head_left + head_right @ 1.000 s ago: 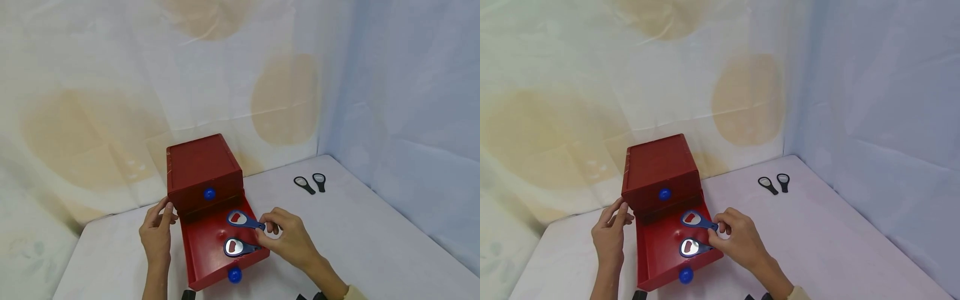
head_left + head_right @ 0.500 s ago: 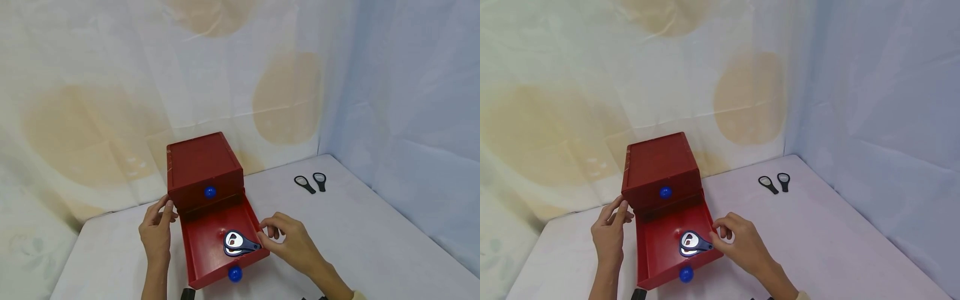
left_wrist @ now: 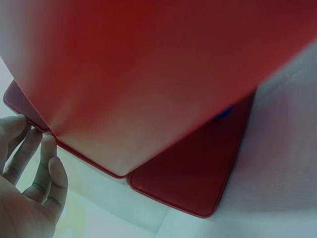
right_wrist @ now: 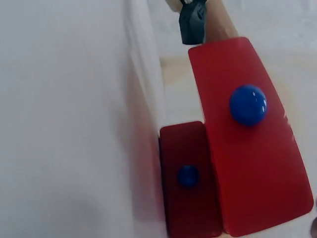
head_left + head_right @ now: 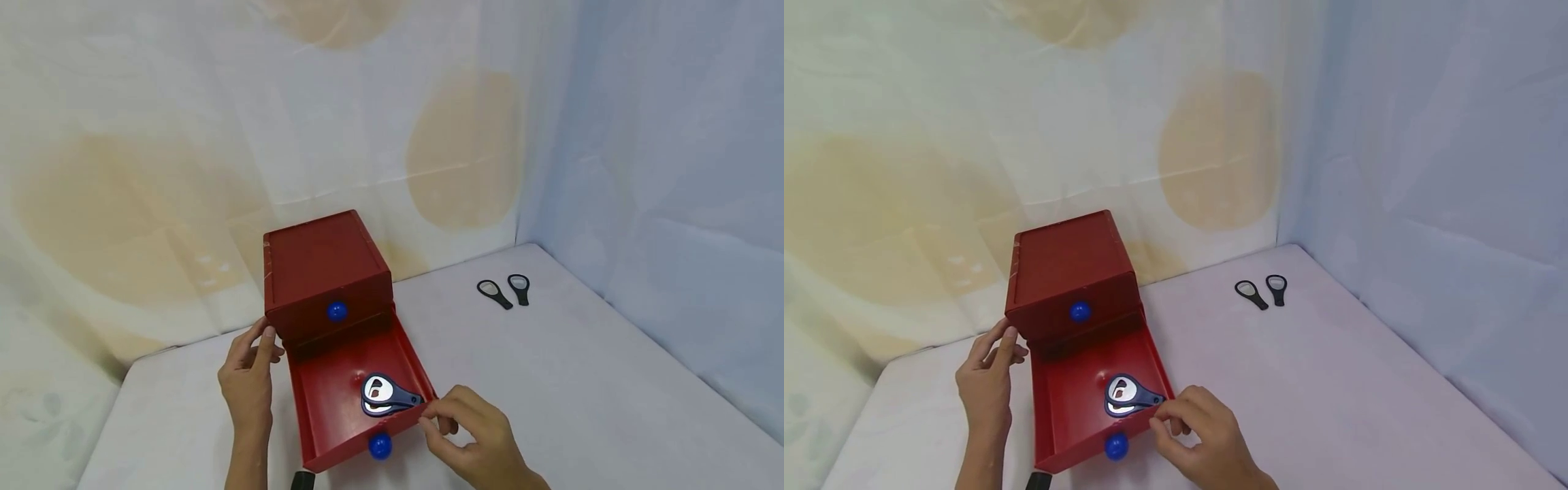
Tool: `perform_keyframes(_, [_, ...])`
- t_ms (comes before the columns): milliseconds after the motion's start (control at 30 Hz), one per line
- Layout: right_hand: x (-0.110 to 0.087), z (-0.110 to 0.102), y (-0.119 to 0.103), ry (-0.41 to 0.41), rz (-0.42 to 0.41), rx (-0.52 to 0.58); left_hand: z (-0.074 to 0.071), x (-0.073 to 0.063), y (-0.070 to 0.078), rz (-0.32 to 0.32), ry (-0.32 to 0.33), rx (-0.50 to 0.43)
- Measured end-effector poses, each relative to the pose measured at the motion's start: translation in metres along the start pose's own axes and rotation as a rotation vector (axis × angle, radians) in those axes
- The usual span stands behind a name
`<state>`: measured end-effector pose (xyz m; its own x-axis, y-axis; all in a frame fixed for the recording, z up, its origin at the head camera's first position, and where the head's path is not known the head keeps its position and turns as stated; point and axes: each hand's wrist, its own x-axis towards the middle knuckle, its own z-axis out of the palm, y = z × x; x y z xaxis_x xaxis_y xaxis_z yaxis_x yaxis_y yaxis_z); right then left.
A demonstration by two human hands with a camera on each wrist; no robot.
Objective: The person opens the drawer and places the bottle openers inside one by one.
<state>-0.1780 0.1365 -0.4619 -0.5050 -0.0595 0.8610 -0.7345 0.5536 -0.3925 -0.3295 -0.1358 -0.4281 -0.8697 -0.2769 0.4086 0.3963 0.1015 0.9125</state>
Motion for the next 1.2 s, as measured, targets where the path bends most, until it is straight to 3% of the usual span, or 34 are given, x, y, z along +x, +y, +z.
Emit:
perform_keyframes(100, [-0.005,0.006,-0.003,-0.078,-0.007,0.021,-0.001,0.000,0.002,-0.003,0.002,0.000])
perform_keyframes(300, [-0.019,0.024,-0.014,-0.253,0.118,-0.014,-0.001,0.000,0.003,0.002,0.004,0.003])
perform_keyframes(600, [-0.024,0.038,-0.025,-0.287,0.421,0.168,0.000,0.001,0.001,-0.002,0.003,-0.007])
perform_keyframes(800, [-0.023,0.042,-0.025,-0.247,0.416,0.160,-0.001,0.001,0.001,-0.003,0.008,0.009])
perform_keyframes(1000, [-0.013,0.044,-0.022,-0.213,0.329,0.151,-0.001,0.002,0.000,-0.005,0.013,-0.005])
perform_keyframes(1100, [-0.005,0.044,-0.019,-0.235,0.293,0.128,0.000,0.002,-0.002,-0.008,0.011,-0.019])
perform_keyframes(1200, [0.002,0.041,-0.017,-0.300,0.337,0.111,0.001,0.000,-0.004,-0.018,0.006,-0.023])
